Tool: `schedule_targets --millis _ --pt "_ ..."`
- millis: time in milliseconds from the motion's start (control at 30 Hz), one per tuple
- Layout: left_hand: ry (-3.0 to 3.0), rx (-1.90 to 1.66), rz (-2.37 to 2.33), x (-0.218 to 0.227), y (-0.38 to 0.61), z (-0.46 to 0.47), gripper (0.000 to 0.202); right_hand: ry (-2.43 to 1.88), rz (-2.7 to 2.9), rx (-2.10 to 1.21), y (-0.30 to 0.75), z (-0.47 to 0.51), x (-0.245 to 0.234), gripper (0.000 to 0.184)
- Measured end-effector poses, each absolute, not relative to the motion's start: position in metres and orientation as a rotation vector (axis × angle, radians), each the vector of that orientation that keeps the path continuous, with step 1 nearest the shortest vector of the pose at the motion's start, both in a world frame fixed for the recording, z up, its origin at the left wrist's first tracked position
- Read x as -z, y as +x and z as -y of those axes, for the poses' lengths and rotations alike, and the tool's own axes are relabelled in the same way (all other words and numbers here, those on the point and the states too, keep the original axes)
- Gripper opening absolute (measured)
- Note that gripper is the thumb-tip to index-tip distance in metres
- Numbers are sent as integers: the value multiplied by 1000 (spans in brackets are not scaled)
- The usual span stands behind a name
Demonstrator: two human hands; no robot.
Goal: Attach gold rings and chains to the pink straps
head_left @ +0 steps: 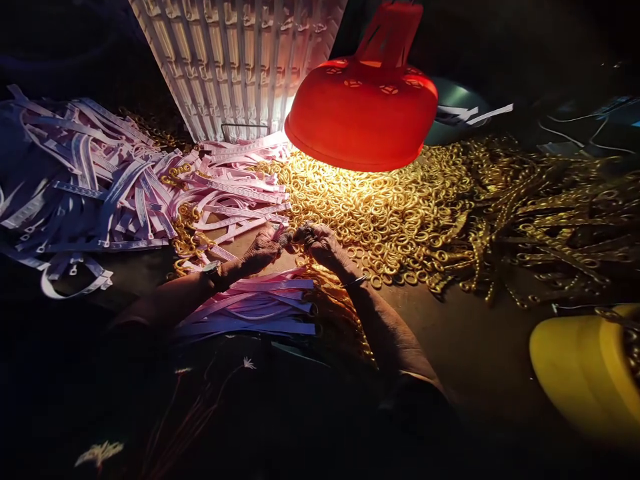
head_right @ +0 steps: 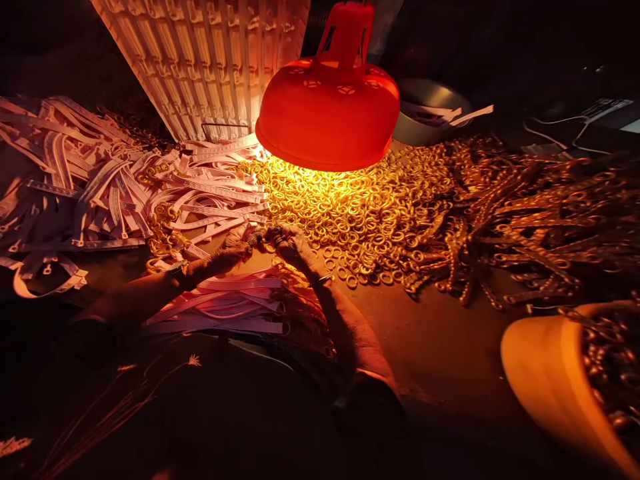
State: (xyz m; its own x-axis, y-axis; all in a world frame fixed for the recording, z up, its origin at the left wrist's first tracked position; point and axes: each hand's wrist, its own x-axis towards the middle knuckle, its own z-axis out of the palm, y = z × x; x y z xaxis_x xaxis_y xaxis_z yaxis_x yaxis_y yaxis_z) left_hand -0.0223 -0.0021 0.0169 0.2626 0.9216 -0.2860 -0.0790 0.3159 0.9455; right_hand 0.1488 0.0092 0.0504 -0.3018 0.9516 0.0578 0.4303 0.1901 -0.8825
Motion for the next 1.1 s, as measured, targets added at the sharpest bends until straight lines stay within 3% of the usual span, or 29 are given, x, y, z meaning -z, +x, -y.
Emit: schedule_targets --millis 233,433,700,867,1000,1100 --pt "999 -825 -1164 -24 -21 5 17 -1274 1767 -1036 147 -5 -35 49" --pt "1033 -784 -1141 -31 -21 3 13 -1242 1693 -1226 143 0 -31 47" --pt "983 -737 -1007 -31 -21 -16 20 -1296 1725 -672 140 -4 -17 29" --pt "855 -596 -897 -26 -25 -21 21 -1260 1821 -593 143 -5 -13 21" --pt "767 -641 -898 -24 -15 -25 11 -1250 1610 -739 144 -16 -20 28" --pt "753 -839 -869 -18 -5 -26 13 -1162 1308 -1084 156 -35 -31 36"
